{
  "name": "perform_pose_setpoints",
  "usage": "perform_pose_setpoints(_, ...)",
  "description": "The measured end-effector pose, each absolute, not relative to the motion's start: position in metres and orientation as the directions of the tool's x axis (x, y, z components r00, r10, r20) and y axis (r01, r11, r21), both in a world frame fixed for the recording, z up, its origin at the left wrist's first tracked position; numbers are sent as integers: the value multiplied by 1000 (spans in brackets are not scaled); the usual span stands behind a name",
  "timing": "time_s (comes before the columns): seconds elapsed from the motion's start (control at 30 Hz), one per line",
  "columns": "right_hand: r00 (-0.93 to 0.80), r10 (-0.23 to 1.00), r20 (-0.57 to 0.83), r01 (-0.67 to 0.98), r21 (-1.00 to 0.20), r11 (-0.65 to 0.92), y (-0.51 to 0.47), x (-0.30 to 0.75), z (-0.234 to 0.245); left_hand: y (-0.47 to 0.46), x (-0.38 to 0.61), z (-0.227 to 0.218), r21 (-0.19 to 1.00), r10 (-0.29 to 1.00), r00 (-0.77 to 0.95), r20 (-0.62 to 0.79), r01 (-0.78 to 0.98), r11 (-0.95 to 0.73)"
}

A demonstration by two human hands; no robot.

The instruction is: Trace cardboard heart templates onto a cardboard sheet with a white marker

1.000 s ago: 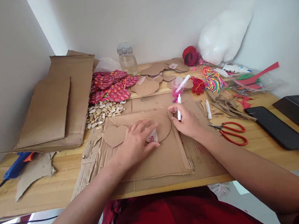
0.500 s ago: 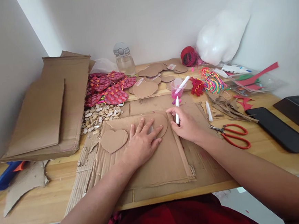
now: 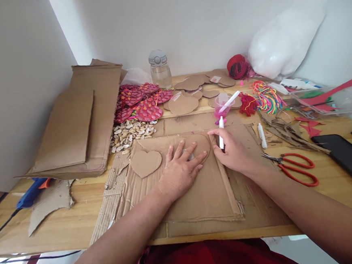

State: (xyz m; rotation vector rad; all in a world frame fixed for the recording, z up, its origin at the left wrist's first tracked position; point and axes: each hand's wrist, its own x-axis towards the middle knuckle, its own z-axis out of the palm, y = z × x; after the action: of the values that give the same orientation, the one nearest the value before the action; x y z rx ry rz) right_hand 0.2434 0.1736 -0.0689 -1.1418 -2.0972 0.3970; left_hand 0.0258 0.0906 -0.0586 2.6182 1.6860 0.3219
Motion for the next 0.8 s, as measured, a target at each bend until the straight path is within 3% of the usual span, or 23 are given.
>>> perform_pose_setpoints(0.27,-481,793,373,603,-516,608,180,241,-65,91,28,-61,129,915,374,153,910,-394)
perform_pose_setpoints(0.47,-542,738,402,552,-492,673,179,243,-61,87,35,-57,110,934,343,97,929,-353)
perform_pose_setpoints(0.8,-564,750,345,535,-539,650,169,249,-54,70,39,-53,51,934,355,46,933,-357)
